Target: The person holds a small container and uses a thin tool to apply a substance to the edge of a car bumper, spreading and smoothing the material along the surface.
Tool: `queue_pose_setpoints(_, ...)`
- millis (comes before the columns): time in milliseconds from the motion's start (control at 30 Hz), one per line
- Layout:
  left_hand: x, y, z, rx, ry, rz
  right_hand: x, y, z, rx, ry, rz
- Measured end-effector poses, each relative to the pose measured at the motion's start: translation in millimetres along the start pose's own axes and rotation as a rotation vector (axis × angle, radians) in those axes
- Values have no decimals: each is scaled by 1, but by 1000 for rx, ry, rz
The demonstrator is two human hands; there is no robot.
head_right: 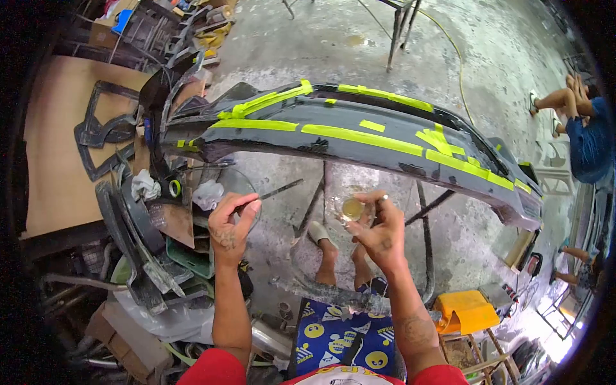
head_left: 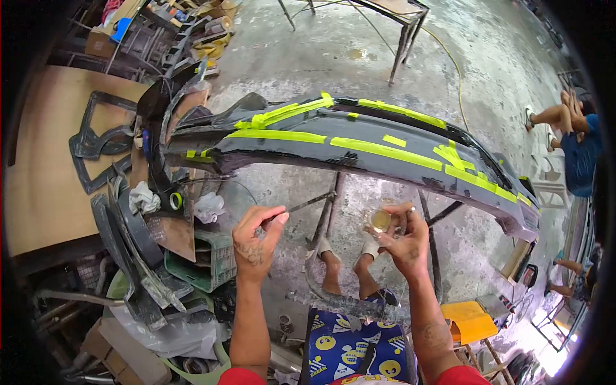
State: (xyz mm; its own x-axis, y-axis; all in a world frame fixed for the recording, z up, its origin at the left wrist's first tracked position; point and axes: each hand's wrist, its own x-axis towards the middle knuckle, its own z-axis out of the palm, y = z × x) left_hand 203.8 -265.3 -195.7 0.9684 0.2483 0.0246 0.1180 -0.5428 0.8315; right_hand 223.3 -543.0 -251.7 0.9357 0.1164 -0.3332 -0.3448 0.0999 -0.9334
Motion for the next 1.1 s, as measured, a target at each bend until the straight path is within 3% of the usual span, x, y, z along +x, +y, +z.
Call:
queue_pose_setpoints(267,20,-8,-7,101,106,83,-6,13,-2,-104,-63,21)
queue_pose_setpoints(533,51,-1,-9,252,129,320,-14,18,-6,-142,-81,70)
queue_pose_setpoints(1100,71,-6,-11,316,38,446,-19,24,-15,-185,-83,81)
